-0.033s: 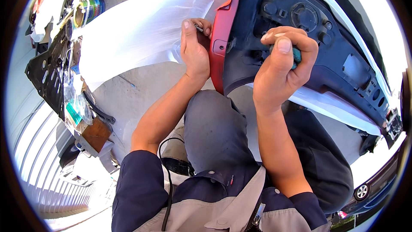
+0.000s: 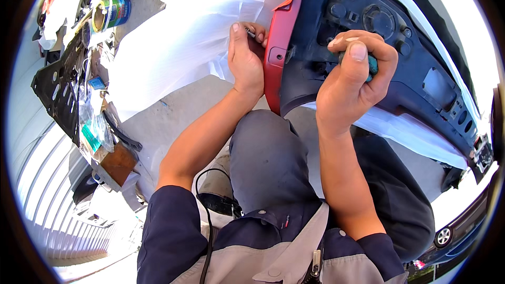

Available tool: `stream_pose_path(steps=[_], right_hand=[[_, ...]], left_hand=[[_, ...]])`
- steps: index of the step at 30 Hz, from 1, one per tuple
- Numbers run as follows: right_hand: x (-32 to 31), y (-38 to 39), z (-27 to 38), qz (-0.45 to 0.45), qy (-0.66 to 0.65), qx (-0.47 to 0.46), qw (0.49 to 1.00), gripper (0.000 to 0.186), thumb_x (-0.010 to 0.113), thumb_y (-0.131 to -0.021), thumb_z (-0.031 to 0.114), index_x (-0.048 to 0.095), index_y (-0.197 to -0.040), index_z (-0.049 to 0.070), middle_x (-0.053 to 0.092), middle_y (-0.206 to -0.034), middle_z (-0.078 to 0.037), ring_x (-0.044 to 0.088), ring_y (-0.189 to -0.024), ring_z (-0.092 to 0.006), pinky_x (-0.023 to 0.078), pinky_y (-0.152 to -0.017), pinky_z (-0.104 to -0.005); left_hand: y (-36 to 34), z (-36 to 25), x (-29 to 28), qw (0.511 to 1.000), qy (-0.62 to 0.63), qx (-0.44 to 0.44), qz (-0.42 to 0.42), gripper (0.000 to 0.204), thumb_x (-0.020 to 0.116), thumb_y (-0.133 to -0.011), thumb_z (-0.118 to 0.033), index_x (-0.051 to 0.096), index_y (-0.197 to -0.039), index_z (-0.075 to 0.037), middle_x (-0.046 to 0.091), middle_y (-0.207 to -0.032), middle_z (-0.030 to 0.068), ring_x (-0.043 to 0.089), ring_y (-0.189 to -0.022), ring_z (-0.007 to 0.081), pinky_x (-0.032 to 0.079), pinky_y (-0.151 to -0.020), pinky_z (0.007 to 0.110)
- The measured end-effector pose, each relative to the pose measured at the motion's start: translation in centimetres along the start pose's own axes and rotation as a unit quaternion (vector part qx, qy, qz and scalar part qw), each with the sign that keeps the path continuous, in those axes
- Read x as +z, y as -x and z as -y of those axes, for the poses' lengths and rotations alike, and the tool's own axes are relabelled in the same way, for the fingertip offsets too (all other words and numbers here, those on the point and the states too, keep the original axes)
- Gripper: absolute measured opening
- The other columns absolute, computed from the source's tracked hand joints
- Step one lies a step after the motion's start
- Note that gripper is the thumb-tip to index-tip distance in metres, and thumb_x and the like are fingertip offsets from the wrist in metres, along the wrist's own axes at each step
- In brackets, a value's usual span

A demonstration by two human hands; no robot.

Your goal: The person uses a screwdriver, pliers, and a socket wrench to disassemble and reattach components on a red car body panel placed on a white sheet. They remove screws and small parts, then use the pliers to hold a metal clip while tightening a screw with a screwdriver.

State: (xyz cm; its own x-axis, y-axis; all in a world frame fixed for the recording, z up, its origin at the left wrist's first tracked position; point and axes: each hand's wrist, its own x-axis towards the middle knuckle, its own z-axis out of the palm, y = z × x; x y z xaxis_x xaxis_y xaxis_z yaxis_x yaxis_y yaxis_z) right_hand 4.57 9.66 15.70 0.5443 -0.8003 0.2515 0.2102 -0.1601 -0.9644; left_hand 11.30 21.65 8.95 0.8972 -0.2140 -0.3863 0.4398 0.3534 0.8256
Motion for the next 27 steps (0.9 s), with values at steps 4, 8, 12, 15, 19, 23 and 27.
stream_pose_path(steps=[4,8,12,15,19,23,27], right_hand=[[0.0,-0.4,-0.4,-0.02,-0.062,0.014,0.998,0.012,0.061,-0.096,0.013,0.053,-0.096,0.004,0.063,-0.084,-0.007,0.054,-0.073,-0.0109,0.044,-0.068,-0.0252],[-0.9,-0.1,0.0,0.009,-0.042,0.031,0.999,0.011,0.057,-0.098,0.014,0.052,-0.098,0.004,0.062,-0.087,-0.01,0.056,-0.077,-0.0153,0.048,-0.074,-0.0305],[-0.4,-0.1,-0.2,-0.016,-0.06,0.018,0.998,0.014,0.062,-0.095,0.013,0.053,-0.096,0.004,0.063,-0.086,-0.008,0.055,-0.073,-0.0113,0.044,-0.068,-0.0257],[-0.3,0.1,-0.2,-0.021,-0.063,0.024,0.997,0.014,0.064,-0.094,0.012,0.053,-0.095,0.004,0.062,-0.086,-0.008,0.055,-0.073,-0.0112,0.044,-0.068,-0.0255],[-0.3,-0.1,-0.4,-0.028,-0.059,0.019,0.998,0.013,0.066,-0.092,0.01,0.055,-0.094,0.003,0.062,-0.088,-0.007,0.052,-0.075,-0.0112,0.043,-0.07,-0.025],[0.0,-0.2,-0.5,-0.034,-0.064,0.013,0.997,0.014,0.068,-0.091,0.009,0.056,-0.094,0.002,0.062,-0.089,-0.006,0.052,-0.076,-0.0113,0.044,-0.071,-0.0251],[-0.8,-0.1,-0.4,-0.006,-0.025,0.008,1.0,0.01,0.055,-0.097,0.012,0.053,-0.099,0.002,0.063,-0.088,-0.012,0.059,-0.081,-0.0179,0.05,-0.077,-0.033]], left_hand=[[-0.3,0.3,-0.4,1.0,0.006,0.015,0.017,0.038,0.04,-0.11,-0.041,0.044,-0.094,-0.007,0.048,-0.084,0.0058,0.044,-0.074,0.0143,0.041,-0.069,0.029],[0.3,-1.9,-1.9,0.995,-0.065,0.06,0.039,0.037,0.041,-0.11,-0.04,0.046,-0.095,-0.007,0.048,-0.082,0.0042,0.043,-0.069,0.0121,0.04,-0.065,0.028],[2.5,-3.6,-4.0,0.929,-0.249,0.134,0.24,0.018,0.072,-0.095,-0.017,0.061,-0.101,-0.004,0.059,-0.091,0.0048,0.05,-0.072,0.0108,0.042,-0.064,0.025],[2.8,-4.2,-3.8,0.894,-0.338,0.174,0.239,0.024,0.078,-0.086,-0.008,0.065,-0.105,-0.001,0.061,-0.099,0.0075,0.054,-0.08,0.0131,0.045,-0.071,0.026],[1.9,-3.0,-3.8,0.928,-0.248,0.229,0.16,0.02,0.07,-0.096,-0.016,0.064,-0.107,0.0,0.058,-0.09,0.0039,0.051,-0.077,0.0113,0.044,-0.071,0.026],[0.9,-1.4,-1.1,0.976,-0.135,0.159,0.056,0.026,0.057,-0.106,-0.03,0.058,-0.105,-0.004,0.054,-0.092,0.0004,0.043,-0.075,0.0071,0.04,-0.072,0.023],[1.7,-1.0,-0.5,0.98,-0.149,0.111,0.077,0.028,0.054,-0.106,-0.035,0.056,-0.102,-0.008,0.054,-0.095,-0.001,0.042,-0.08,0.0061,0.039,-0.076,0.022]])
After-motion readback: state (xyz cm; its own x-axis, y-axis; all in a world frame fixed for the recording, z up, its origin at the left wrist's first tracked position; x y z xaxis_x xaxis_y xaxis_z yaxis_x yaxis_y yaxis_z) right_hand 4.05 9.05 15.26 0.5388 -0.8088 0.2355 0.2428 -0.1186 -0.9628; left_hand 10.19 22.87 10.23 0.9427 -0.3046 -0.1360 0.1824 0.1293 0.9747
